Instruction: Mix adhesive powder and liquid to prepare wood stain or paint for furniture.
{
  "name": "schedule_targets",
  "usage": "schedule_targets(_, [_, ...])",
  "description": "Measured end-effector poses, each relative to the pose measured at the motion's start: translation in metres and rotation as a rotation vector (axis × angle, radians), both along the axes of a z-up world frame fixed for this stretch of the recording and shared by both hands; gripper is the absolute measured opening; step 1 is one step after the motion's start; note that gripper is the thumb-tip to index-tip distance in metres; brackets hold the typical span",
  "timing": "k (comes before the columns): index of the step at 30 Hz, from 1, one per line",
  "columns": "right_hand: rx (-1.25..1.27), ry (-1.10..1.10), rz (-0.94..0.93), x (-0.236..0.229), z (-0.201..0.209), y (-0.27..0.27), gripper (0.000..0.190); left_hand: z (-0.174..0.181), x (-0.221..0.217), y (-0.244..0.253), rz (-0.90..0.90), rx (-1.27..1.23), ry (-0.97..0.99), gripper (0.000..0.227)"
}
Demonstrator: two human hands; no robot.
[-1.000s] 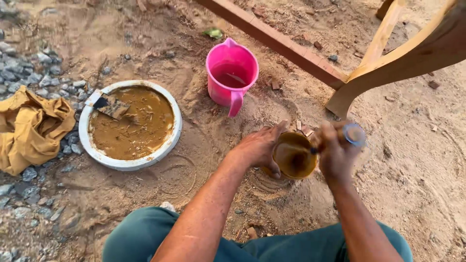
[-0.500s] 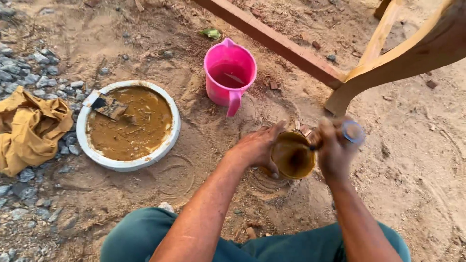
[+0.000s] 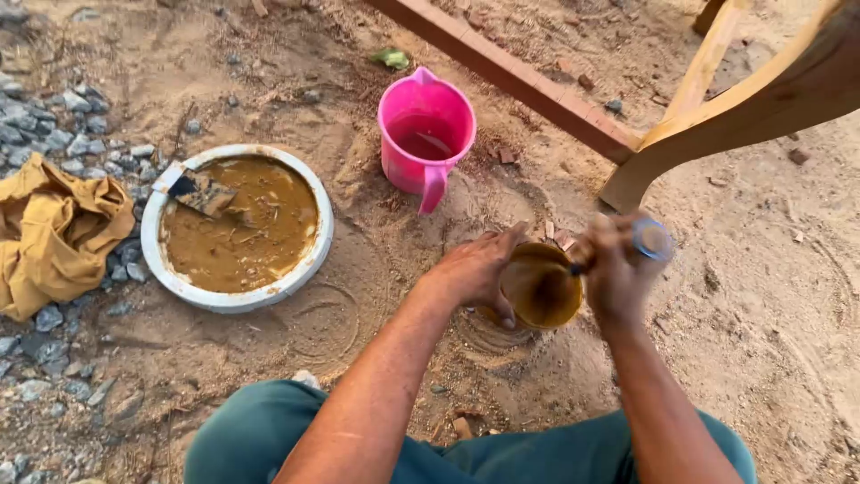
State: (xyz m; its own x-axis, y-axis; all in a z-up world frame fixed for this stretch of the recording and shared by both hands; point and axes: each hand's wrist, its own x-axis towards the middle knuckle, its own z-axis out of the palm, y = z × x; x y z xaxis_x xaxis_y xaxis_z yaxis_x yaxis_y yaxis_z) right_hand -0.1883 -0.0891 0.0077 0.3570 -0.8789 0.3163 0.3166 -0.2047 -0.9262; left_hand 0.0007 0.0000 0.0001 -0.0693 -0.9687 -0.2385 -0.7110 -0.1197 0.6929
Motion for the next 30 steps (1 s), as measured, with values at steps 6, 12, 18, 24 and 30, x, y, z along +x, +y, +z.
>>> schedule_targets(6, [-0.117, 0.020, 0.057, 0.030, -0.001, 0.046, 0.013, -0.011, -0.002, -0.004, 0.019, -0.021, -0.004, 0.159])
schedule_targets(12, [-0.123, -0.145, 0.329, -0.024, -0.004, 0.026, 0.008, -0.004, -0.002, -0.003, 0.001, 0.003, -0.033, 0.162])
schedule_targets(18, [-0.132, 0.092, 0.015, 0.025, 0.006, 0.007, 0.012, 0.003, -0.002, -0.001, 0.011, 0.015, -0.007, 0.159])
schedule_targets(24, [-0.164, 0.277, 0.159, -0.003, 0.021, 0.055, 0.011, -0.002, -0.002, -0.002, -0.005, -0.012, 0.001, 0.160])
schedule_targets(30, [0.009, -0.085, 0.298, -0.001, 0.005, 0.032, 0.017, 0.003, -0.003, -0.002, 0.019, 0.015, -0.015, 0.159])
